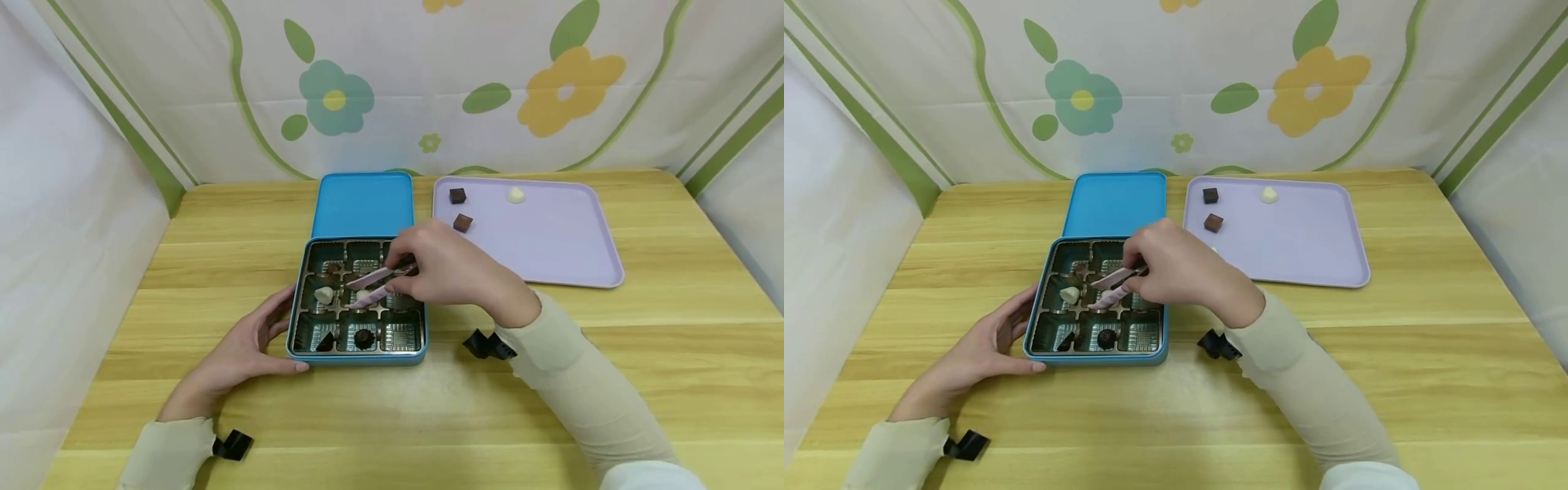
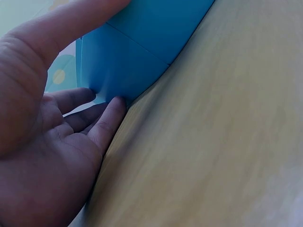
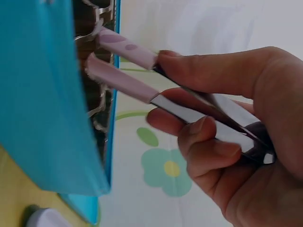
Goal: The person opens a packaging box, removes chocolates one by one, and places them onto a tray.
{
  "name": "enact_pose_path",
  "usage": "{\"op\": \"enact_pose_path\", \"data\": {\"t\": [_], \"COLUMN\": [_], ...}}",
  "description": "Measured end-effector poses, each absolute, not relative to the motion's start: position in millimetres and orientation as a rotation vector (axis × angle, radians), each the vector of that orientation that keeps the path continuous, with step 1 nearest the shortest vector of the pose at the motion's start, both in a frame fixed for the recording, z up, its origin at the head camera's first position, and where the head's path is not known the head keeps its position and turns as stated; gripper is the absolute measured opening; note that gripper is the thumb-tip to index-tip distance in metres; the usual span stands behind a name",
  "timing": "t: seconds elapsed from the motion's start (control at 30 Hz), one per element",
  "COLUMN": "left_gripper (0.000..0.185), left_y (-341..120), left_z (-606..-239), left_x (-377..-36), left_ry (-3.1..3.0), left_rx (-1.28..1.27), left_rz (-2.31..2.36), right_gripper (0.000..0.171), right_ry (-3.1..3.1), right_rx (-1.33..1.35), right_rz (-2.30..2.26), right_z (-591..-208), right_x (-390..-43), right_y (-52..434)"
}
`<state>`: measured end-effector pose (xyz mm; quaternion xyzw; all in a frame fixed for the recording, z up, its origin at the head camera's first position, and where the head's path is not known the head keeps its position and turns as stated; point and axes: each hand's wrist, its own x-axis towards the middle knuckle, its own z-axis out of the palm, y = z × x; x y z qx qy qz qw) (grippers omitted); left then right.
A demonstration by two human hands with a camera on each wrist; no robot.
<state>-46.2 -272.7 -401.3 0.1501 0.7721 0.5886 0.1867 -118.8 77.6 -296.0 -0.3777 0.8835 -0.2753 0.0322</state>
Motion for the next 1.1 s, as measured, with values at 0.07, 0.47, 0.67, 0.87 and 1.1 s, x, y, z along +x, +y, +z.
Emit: {"op": "enact_pose_path", "data": {"t": [0.07,0.47,0.67,0.87,1.1], "left_gripper": [0.121,0.121,0.120,0.120,0.121], "left_y": [-272.4,-272.3,-271.7,-272.9,-273.3], "left_z": [-400.9,-398.0,-398.2,-398.0,-397.9], "left_x": [-46.3,-46.4,-46.8,-46.5,-45.8], "left_ry": [2.171,2.169,2.166,2.172,2.176], "left_rx": [0.418,0.406,0.401,0.400,0.425], "left_rz": [1.654,1.639,1.639,1.630,1.638], "right_gripper": [0.014,0.020,0.019,0.019,0.018], "right_ry": [2.718,2.662,2.657,2.670,2.644], "right_rx": [-1.162,-1.037,-0.959,-0.884,-0.736], "right_rz": [-0.942,-1.246,-1.297,-1.387,-1.496], "right_z": [-301.1,-314.8,-318.2,-317.7,-310.9], "right_x": [-119.0,-118.6,-117.0,-115.2,-113.4], "right_y": [83.2,104.9,111.9,118.4,130.2]}}
